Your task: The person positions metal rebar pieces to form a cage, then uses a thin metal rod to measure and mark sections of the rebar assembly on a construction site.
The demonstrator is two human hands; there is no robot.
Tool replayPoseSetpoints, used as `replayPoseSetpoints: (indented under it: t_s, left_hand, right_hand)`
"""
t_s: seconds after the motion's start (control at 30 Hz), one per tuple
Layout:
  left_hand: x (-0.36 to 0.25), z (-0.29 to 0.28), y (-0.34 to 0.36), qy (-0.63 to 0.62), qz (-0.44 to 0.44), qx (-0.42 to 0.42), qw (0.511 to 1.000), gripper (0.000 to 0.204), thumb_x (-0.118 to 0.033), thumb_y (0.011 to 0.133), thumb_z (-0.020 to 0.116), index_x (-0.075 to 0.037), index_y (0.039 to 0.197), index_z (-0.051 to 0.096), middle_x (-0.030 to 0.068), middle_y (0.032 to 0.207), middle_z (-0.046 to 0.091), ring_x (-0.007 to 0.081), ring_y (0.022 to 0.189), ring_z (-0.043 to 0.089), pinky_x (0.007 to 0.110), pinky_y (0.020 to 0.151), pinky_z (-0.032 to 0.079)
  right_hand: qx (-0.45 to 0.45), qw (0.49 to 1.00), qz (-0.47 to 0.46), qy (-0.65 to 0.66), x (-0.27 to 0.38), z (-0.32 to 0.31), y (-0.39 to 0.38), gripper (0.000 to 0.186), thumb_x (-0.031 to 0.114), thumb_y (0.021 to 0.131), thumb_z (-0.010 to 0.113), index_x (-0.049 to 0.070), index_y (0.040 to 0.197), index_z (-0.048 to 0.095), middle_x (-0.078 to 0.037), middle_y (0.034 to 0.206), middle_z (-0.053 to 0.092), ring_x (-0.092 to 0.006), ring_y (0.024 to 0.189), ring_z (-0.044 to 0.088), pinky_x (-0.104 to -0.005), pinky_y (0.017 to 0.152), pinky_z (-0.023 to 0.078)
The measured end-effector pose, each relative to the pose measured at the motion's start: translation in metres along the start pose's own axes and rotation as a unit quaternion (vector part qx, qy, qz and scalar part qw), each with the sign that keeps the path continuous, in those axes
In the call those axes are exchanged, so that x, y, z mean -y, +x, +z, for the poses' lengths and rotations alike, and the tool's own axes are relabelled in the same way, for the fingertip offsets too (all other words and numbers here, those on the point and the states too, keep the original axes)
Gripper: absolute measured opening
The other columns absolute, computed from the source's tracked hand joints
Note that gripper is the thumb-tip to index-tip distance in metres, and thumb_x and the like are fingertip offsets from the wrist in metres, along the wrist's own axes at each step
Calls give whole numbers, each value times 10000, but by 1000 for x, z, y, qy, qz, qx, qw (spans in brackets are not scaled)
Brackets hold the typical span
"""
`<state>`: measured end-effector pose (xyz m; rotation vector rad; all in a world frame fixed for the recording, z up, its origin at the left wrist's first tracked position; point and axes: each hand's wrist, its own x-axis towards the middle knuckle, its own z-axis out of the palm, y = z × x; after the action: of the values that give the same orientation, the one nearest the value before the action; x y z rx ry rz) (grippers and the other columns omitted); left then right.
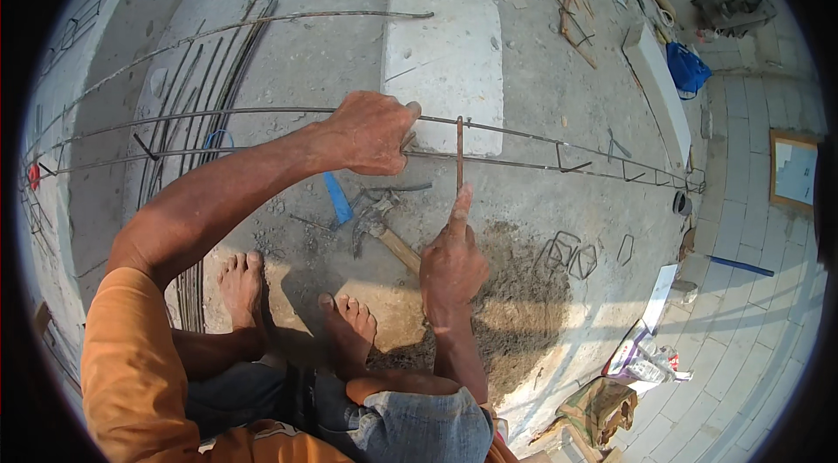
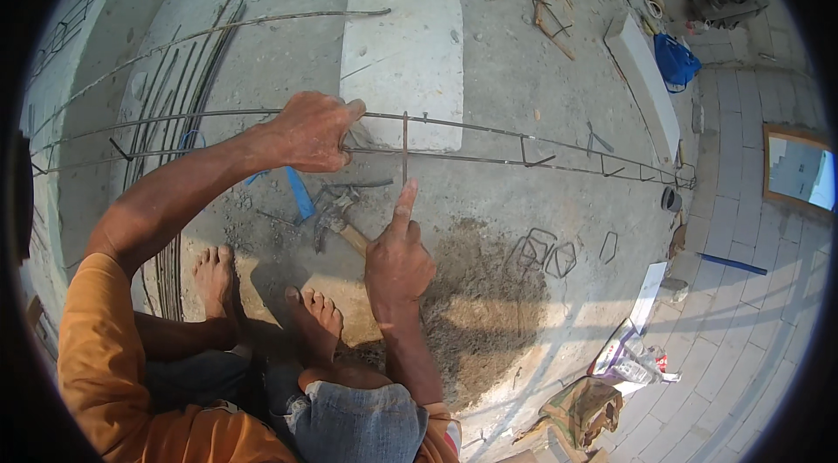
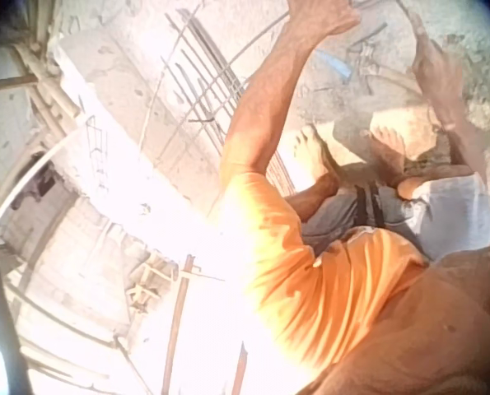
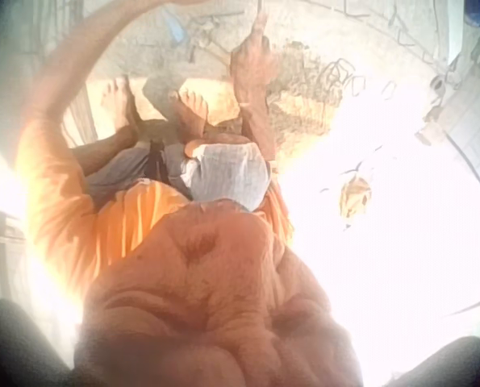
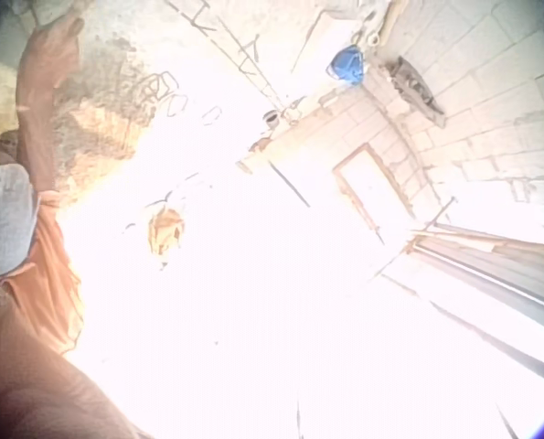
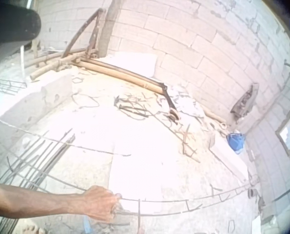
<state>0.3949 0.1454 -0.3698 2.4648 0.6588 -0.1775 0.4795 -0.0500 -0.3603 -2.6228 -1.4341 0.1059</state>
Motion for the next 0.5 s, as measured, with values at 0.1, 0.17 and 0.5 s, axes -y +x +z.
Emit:
replayPoseSetpoints:
  t_s: [0.1,0.17,0.5]
  left_hand:
    - [-3,-6,4,-10,12,2,1000,359,-172,610,720,49,859,589,160,588,606,328,590,642,429,555,505]
    - [-5,-9,5,-11,2,-4,1000,360,-188,619,708,52,860,592,170,606,616,342,599,643,432,566,506]
    - [-7,-15,2,6,21,-23,999,390,-198,613,713,55,885,594,183,610,617,357,618,645,449,590,506]
  right_hand:
    - [-11,1000,-2,-8,0,4,14,803,52,762,630,131,1481,282,-118,676,588,-281,496,603,-404,425,471]
    - [-11,1000,-2,-26,-1,1,20,805,54,758,631,132,1480,285,-114,673,585,-277,495,603,-400,420,467]
    - [10,1000,15,-15,4,-10,31,741,28,802,606,159,1469,311,-155,746,641,-297,555,628,-407,450,465]
